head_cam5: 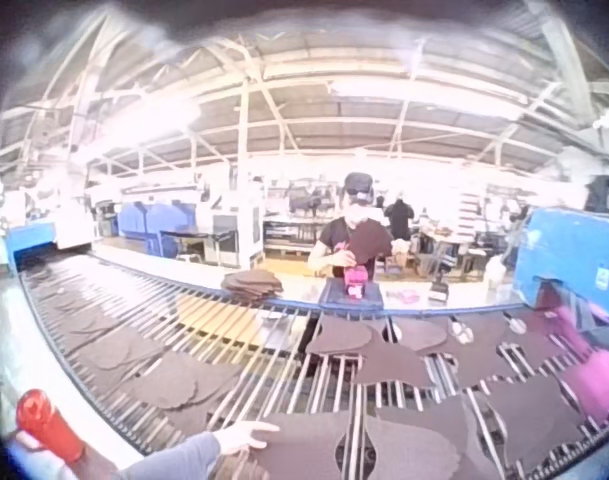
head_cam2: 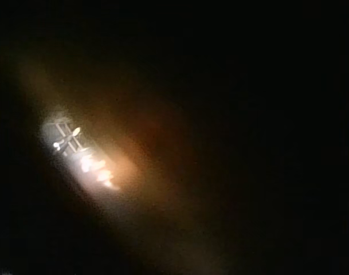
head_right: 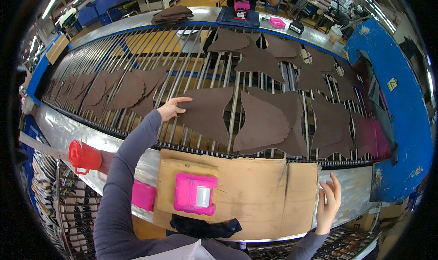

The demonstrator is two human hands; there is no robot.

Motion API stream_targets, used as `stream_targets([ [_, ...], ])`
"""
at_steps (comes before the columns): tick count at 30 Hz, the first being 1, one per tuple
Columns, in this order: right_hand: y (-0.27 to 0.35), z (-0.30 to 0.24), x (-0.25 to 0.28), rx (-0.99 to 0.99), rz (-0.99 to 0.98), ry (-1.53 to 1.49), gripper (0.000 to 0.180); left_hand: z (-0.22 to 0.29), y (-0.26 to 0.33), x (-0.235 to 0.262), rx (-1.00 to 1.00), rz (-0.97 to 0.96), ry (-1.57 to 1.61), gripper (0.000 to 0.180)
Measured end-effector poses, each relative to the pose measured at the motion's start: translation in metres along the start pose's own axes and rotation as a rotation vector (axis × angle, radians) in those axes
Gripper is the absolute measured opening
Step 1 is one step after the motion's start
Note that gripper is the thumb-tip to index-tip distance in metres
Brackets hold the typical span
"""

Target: The person picks up brown material pieces from a conveyor belt, briefly inspects them, and places them onto a cardboard surface. The person repeats this process continuously throughout the clip.

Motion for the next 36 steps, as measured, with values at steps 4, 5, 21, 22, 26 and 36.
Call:
stream_targets([
  [4, 0.023, 0.008, 0.01, -0.045, 0.043, 0.021, 0.026, -0.001, -0.003, 0.01, 0.021, 0.093, -0.305, 0.054],
  [5, 0.026, 0.008, 0.008, -0.039, 0.045, 0.029, 0.026, -0.006, -0.003, 0.017, -0.016, 0.143, -0.222, 0.055],
  [21, 0.034, -0.003, -0.026, 0.069, -0.002, -0.055, 0.021, -0.061, 0.142, 0.187, -0.153, 1.229, 0.667, 0.036],
  [22, 0.032, -0.007, -0.028, 0.079, -0.014, -0.066, 0.021, -0.062, 0.136, 0.188, -0.147, 1.196, 0.694, 0.036],
  [26, 0.031, -0.023, -0.035, 0.103, -0.065, -0.108, 0.021, -0.072, 0.11, 0.19, -0.154, 1.017, 0.697, 0.033],
  [36, 0.039, -0.08, -0.046, 0.155, -0.186, -0.286, 0.023, 0.045, 0.094, 0.107, -0.308, 0.564, 0.962, 0.029],
])
Point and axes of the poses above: each hand's wrist, its own y-axis away from the middle knuckle, its own x-axis out of the back of the hand, z = x × y, the point moved 9 cm from there along -y, towards the middle knuckle, and after that the axes turned 5 degrees about -z, right-handed, at the moved point
